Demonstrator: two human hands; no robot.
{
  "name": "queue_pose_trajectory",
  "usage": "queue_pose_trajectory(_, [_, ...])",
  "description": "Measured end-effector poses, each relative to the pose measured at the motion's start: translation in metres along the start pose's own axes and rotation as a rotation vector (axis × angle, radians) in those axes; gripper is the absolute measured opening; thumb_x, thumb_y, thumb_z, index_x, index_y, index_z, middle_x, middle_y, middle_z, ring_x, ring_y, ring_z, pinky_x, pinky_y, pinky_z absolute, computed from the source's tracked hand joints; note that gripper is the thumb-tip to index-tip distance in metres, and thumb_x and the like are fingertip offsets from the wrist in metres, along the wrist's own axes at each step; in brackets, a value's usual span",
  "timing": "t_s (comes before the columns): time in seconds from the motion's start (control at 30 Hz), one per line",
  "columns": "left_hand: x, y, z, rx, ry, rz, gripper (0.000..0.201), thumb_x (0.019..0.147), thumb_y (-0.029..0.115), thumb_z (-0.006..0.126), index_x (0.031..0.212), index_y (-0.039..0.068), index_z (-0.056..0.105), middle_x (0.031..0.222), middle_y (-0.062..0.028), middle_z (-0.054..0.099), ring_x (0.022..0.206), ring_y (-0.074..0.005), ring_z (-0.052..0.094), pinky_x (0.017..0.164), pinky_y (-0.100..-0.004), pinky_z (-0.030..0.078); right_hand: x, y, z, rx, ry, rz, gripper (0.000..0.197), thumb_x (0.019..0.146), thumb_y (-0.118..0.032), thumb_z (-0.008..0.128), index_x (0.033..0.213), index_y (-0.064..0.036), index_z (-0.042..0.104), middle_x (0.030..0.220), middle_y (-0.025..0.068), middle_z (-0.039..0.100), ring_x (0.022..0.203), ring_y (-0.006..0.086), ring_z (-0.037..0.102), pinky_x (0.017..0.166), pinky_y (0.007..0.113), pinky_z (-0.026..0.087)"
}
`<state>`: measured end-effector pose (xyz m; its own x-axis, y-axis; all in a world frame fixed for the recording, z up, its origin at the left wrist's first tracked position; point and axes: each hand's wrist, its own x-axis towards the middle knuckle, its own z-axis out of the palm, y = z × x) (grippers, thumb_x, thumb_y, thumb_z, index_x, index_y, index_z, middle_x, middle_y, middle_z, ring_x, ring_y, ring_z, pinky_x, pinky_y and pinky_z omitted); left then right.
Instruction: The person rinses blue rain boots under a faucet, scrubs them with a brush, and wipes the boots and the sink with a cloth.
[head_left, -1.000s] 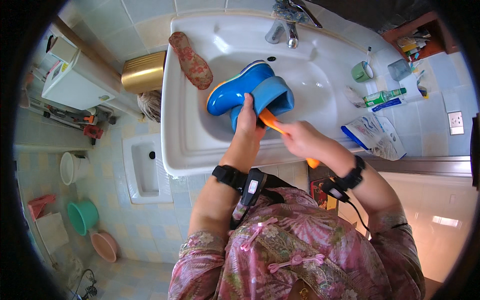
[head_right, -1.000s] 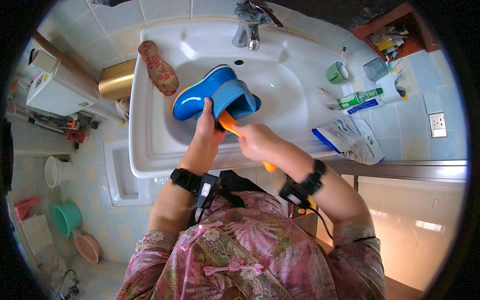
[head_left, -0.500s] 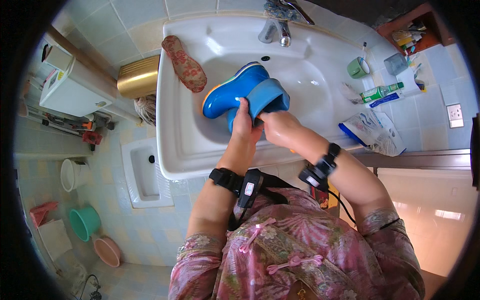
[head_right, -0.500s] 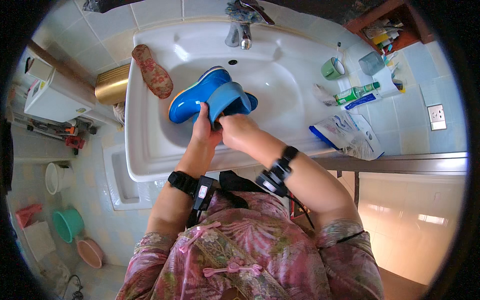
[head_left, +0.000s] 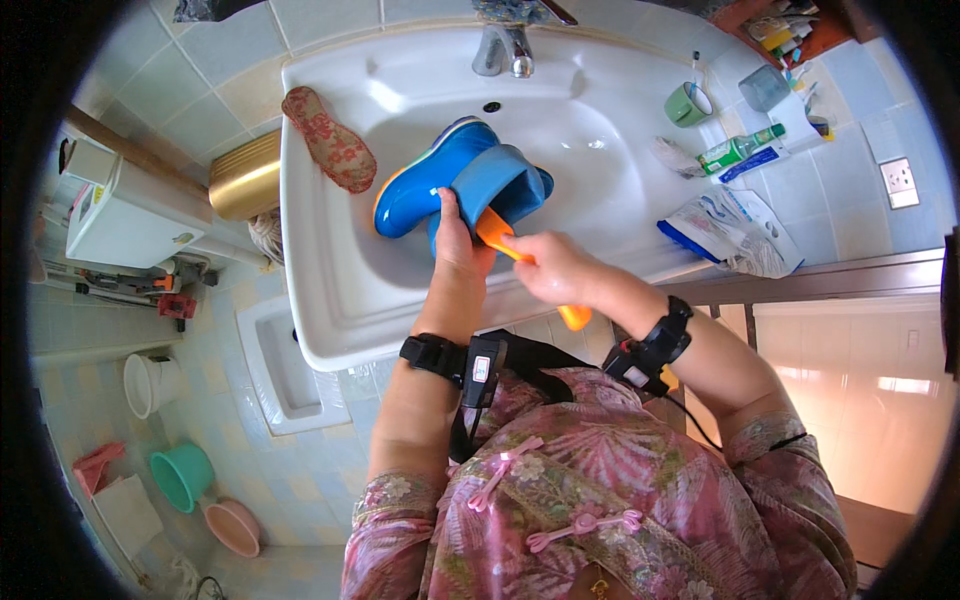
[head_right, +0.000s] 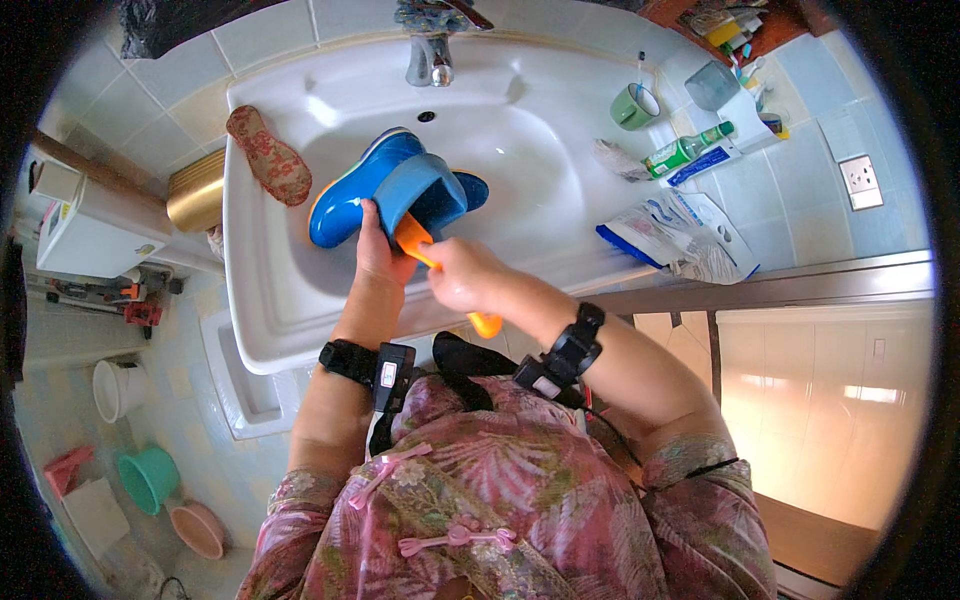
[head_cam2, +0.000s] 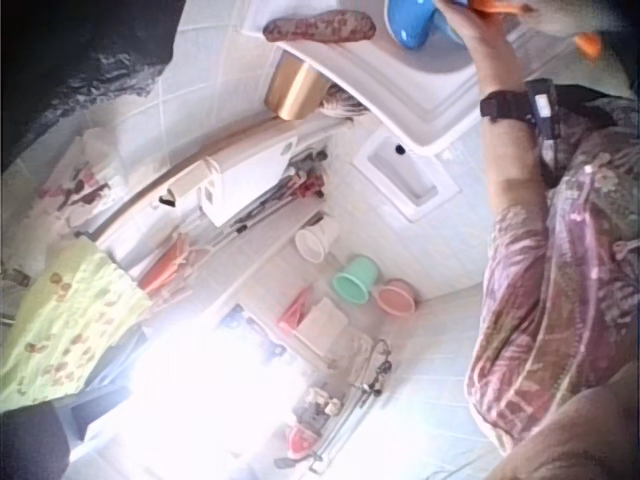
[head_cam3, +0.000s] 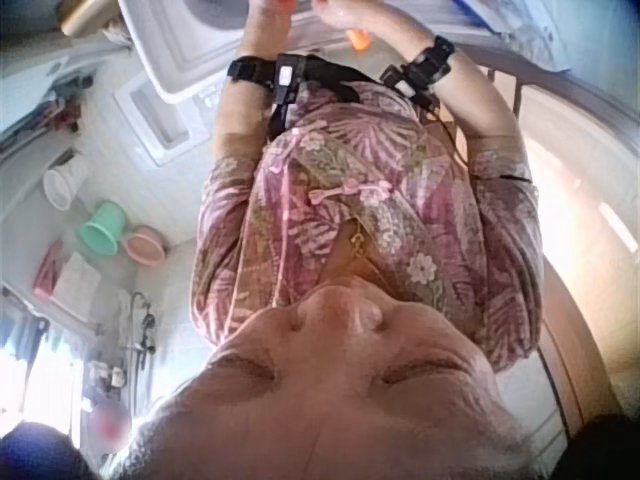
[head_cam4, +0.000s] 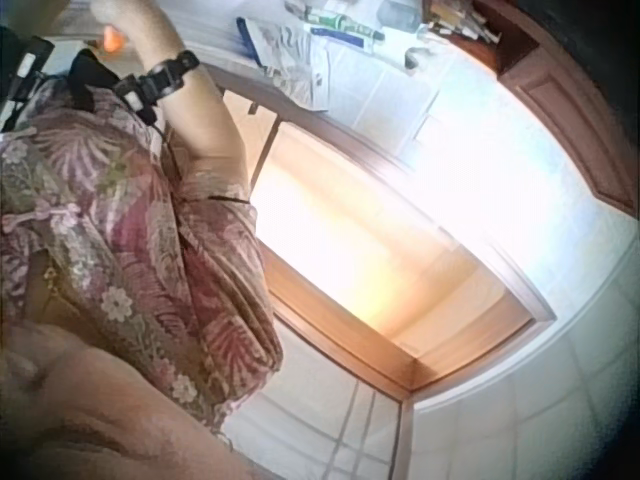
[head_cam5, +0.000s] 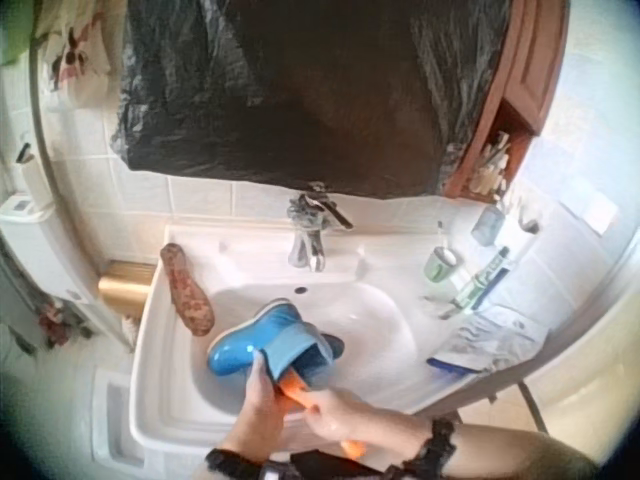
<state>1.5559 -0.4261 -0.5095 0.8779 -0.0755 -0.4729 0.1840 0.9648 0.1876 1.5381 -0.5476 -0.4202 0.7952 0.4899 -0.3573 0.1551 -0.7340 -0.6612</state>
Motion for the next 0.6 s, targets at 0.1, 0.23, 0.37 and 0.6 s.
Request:
queue_pose_trajectory(0.1, [-0.001,0.000,0.004,0.051,0.054,0.004,0.050,0.086,0.043,0.033,0.118,0.005,0.035,0.114,-0.0108,0.044,0.105,-0.0263,0.043,0.089,-0.0426,0.034,-0.003,0.013,-0.030,-0.410,-0.042,-0.009,0.042,0.071,-0.007,0.044,0.112,-0.0042,0.047,0.067,0.0194,0.056,0.062,0.0337,0.056,0.058,0.040,0.045])
queue_pose_trajectory(0.23, [0.005,0.002,0.015,0.041,0.121,0.033,0.049,0.087,0.044,0.029,0.117,0.006,0.036,0.114,-0.0118,0.045,0.107,-0.0284,0.042,0.092,-0.0434,0.032,0.009,0.012,-0.028,-0.621,-0.091,0.101,0.045,0.071,-0.008,0.043,0.116,-0.0064,0.044,0.074,0.0190,0.058,0.068,0.0336,0.056,0.064,0.041,0.045])
queue_pose_trajectory(0.37, [0.009,-0.003,0.004,0.057,0.062,0.019,0.054,0.085,0.045,0.034,0.121,0.005,0.032,0.116,-0.0104,0.043,0.104,-0.0275,0.043,0.090,-0.0423,0.033,0.004,0.008,-0.005,0.022,-0.062,-0.021,0.039,0.075,-0.011,0.046,0.114,-0.0050,0.046,0.067,0.0109,0.055,0.057,0.0230,0.054,0.052,0.032,0.043])
queue_pose_trajectory(0.6, [0.003,-0.001,0.007,0.086,0.066,0.073,0.053,0.085,0.048,0.027,0.117,0.007,0.038,0.115,-0.0101,0.045,0.105,-0.0290,0.042,0.088,-0.0457,0.033,0.002,0.020,-0.012,1.612,-0.414,0.404,0.027,0.084,-0.016,0.041,0.111,-0.0140,0.043,0.061,-0.0062,0.034,0.041,-0.0006,0.030,0.034,0.013,0.026])
